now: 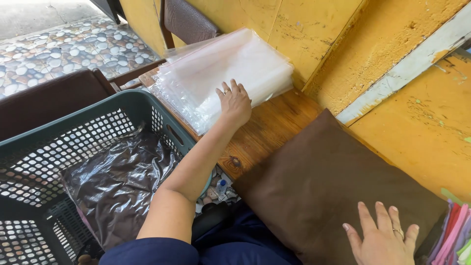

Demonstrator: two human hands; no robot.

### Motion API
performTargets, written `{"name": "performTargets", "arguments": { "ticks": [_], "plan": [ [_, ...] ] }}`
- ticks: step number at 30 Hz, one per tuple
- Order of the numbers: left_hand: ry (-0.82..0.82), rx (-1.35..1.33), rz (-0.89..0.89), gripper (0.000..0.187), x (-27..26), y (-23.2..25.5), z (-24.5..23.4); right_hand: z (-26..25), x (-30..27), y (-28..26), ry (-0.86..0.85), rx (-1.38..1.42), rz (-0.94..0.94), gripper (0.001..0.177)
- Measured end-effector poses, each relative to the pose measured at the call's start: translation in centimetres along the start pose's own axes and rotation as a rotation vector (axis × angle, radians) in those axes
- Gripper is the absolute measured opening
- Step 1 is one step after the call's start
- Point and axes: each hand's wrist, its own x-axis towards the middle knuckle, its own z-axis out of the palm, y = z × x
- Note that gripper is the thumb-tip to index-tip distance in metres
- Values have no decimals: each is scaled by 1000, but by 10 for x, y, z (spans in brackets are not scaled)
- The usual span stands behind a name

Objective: The person is brushing a brown pillow, folding it, and placing it into a clear plastic bag.

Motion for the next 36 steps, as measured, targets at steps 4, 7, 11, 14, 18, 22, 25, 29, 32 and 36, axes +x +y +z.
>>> {"name": "performTargets", "arguments": {
  "ticks": [4,7,11,14,18,22,25,29,32,36],
  "plan": [
    [84,-41,14,41,24,-16,44,-17,3,-15,-61,-21,-95,74],
    [389,-80,77,16,39,-23,69,-30,4,-24,1,-23,-154,73],
    [375,-192,27,12,27,-18,37,-56,10,-34,-36,-29,-207,73],
    [227,-290,-37,42,20,-16,21,-67,14,-41,-5,2,-250,74],
    [402,-150,72,17,34,-20,47,-80,16,-49,-29,52,-273,71],
    [552,-218,196,16,-5,9,19,-85,17,-50,-39,116,-286,70],
    [343,-303,299,17,-50,48,6,-81,26,-45,53,316,-322,64],
    [351,-367,469,15,-102,96,47,-82,40,-42,15,433,-239,62],
    [264,-381,633,18,-150,124,61,-90,43,-44,39,520,-198,58],
    [311,-550,912,10,-209,148,47,-127,40,-52,-164,1021,149,78]
  ]
}}
